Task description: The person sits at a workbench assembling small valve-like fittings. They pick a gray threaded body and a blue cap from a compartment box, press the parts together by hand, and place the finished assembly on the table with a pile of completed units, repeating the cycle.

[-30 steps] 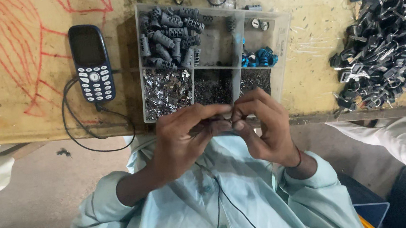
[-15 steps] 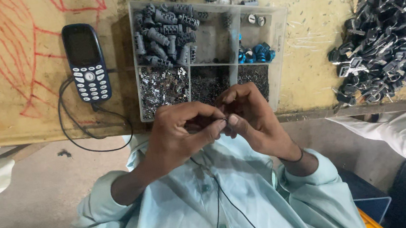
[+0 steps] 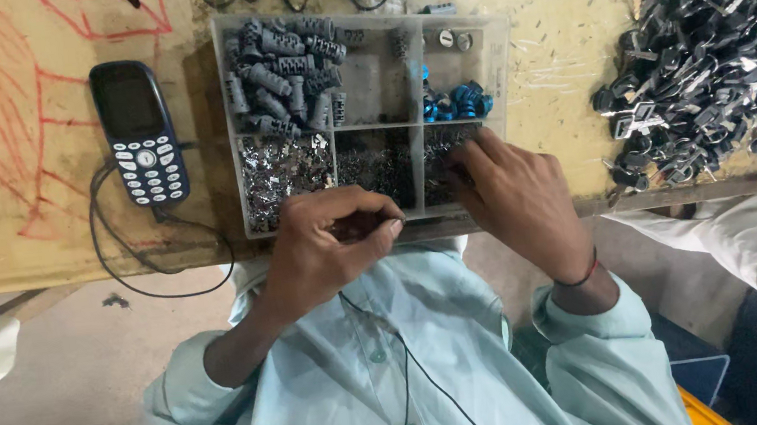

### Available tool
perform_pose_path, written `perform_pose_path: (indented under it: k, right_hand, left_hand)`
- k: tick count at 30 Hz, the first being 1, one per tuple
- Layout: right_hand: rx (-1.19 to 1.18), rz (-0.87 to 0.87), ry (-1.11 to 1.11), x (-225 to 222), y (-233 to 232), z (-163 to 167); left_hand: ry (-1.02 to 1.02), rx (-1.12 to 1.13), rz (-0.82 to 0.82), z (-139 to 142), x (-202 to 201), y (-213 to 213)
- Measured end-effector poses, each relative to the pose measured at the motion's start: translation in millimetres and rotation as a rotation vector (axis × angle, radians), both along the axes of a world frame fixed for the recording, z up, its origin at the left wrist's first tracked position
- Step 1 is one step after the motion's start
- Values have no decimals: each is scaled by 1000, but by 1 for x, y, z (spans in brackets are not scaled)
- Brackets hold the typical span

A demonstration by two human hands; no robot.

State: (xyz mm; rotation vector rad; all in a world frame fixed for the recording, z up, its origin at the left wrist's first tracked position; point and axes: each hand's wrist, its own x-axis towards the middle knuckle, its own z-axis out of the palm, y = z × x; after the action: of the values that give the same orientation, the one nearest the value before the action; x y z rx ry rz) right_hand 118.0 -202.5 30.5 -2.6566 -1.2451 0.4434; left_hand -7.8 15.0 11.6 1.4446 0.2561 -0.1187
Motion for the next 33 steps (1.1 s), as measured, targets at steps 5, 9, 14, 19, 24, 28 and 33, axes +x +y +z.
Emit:
perform_pose_path:
  k: [5, 9, 14, 19, 24, 28, 33]
  right_hand:
    - [395, -290, 418, 3, -3, 14]
    - [874, -530, 929, -18, 5, 20]
    - [839, -133, 202, -47, 19, -7]
    - [847, -285, 351, -47, 15, -12]
    - [772, -186, 57, -51, 30, -7]
    - [696, -227, 121, -53, 33, -5]
    - [795, -288, 334, -56, 24, -12]
  left_hand:
    - [-130, 148, 29, 1, -1, -1]
    - [-118, 132, 44, 0, 0, -10]
    - [49, -417, 88, -7, 0, -25]
    - [45, -546, 117, -13, -4, -25]
    - [76, -577, 161, -13, -5, -23]
    - [68, -579, 151, -13, -5, -20]
    - [71, -544, 146, -14, -7, -19]
